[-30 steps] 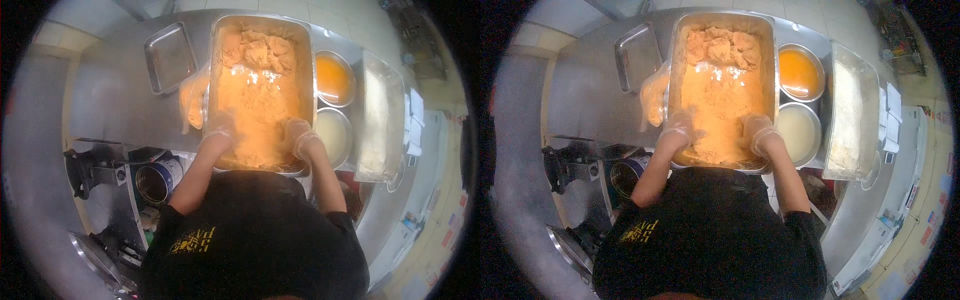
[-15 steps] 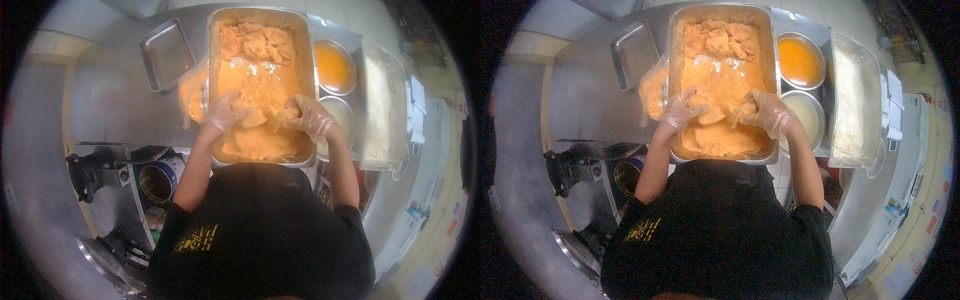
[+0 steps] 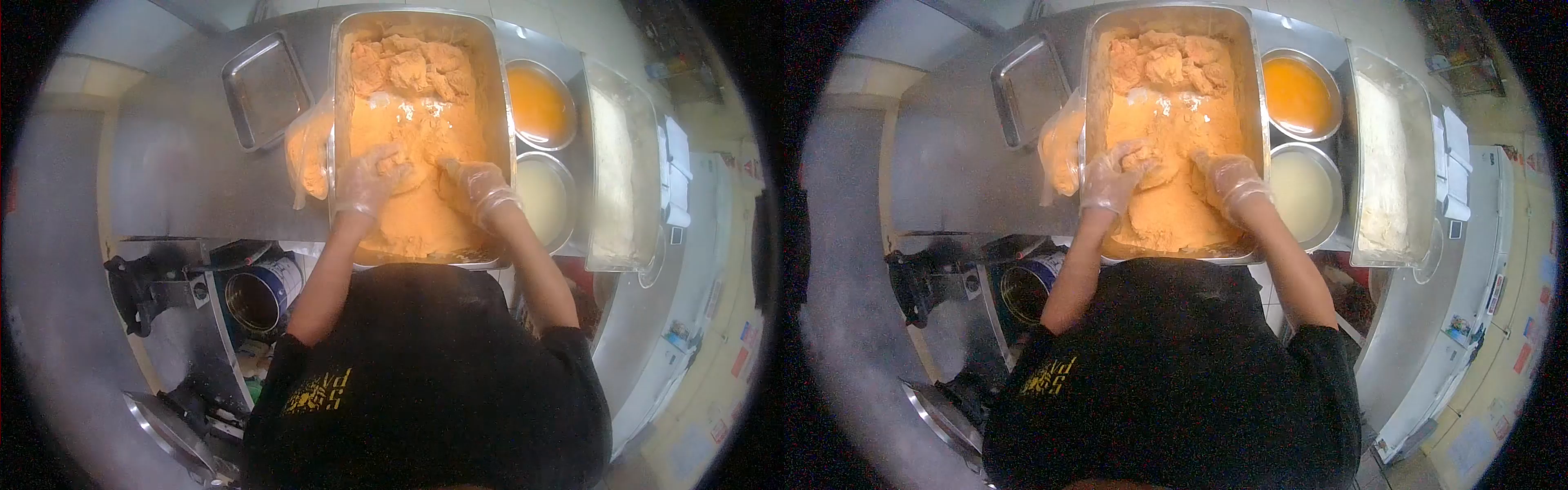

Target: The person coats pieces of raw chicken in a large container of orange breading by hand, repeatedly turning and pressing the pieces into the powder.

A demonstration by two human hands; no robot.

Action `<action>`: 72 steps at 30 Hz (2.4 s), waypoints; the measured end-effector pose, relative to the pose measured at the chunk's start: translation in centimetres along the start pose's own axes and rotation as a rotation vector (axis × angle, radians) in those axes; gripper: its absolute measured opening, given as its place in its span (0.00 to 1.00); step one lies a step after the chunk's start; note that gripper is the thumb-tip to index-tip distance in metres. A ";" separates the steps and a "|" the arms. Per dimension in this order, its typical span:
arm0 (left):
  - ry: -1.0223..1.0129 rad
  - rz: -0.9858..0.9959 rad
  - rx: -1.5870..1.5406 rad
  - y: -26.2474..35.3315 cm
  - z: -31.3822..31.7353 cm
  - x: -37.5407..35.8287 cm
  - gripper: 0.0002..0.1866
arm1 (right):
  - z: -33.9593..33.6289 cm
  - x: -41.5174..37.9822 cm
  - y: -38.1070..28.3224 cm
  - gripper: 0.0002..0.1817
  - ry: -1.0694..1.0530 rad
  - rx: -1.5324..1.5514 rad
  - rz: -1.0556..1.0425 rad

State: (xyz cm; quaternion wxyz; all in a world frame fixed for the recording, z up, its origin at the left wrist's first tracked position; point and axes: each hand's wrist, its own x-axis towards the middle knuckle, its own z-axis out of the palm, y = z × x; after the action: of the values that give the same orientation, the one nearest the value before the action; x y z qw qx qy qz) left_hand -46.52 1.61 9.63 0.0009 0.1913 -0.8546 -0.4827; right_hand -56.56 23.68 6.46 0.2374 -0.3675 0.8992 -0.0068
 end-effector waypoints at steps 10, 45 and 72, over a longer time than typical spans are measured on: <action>0.046 0.127 -0.369 -5.1 0.9 2.3 0.23 | -3.2 -2.6 0.3 0.22 -0.015 0.654 0.208; -0.219 -0.032 -0.201 -1.7 0.6 1.5 0.24 | -0.6 -3.6 -1.0 0.11 0.436 0.645 0.101; -0.389 -0.053 0.351 -4.4 0.5 -0.7 0.35 | -1.4 0.0 -2.8 0.12 0.276 1.180 0.359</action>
State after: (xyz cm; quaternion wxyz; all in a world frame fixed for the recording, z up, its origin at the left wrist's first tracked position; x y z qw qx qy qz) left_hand -44.47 0.19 5.88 -0.2094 0.1144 -0.9040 -0.3548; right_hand -55.30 21.40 8.24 0.2794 -0.0139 0.8141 -0.5089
